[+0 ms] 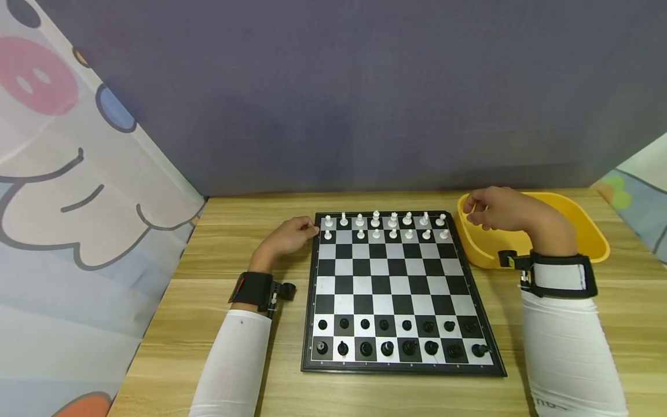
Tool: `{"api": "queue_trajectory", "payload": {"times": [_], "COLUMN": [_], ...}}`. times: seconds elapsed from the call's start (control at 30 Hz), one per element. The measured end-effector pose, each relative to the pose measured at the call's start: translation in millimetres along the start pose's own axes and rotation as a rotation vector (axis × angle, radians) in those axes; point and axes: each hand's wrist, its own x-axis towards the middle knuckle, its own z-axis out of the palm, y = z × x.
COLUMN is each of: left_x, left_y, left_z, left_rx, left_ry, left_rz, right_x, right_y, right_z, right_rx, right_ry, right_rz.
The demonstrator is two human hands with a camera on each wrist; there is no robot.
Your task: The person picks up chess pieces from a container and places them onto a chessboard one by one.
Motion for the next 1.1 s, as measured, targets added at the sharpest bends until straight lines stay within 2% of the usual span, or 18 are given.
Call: {"api": "queue_trajectory", "payload": {"times": [0.17, 0.3, 0.77, 0.9, 1.1], "left_x": [-0.2, 1.4, -1.7, -1.4, -1.3], "left_y": [0.9, 0.6, 0.9, -0.6, -1.1], "left_z": [0.5, 1.2, -0.6, -1.0, -0.2], "left_rx": [-0.001, 0.002, -0.017, -0.014, -0.018], "left_ry": [-0.003, -0.001, 0.001, 0.001, 0.002], "left_rz": [-0.007, -0.002, -0.011, -0.016, -0.021], "right_x": [3.3, 4.4, -5.8, -7.5, -0.1], "right_y": [15, 21, 20, 22, 27], "right_z": [7, 9, 11, 17, 32], "right_rx": [0.172, 0.217, 0.208, 0.178, 0.138], "right_ry": [-0.167, -0.228, -0.245, -0.248, -0.268], "right_rz": [0.092, 0.140, 0.153, 0.145, 0.129]}}
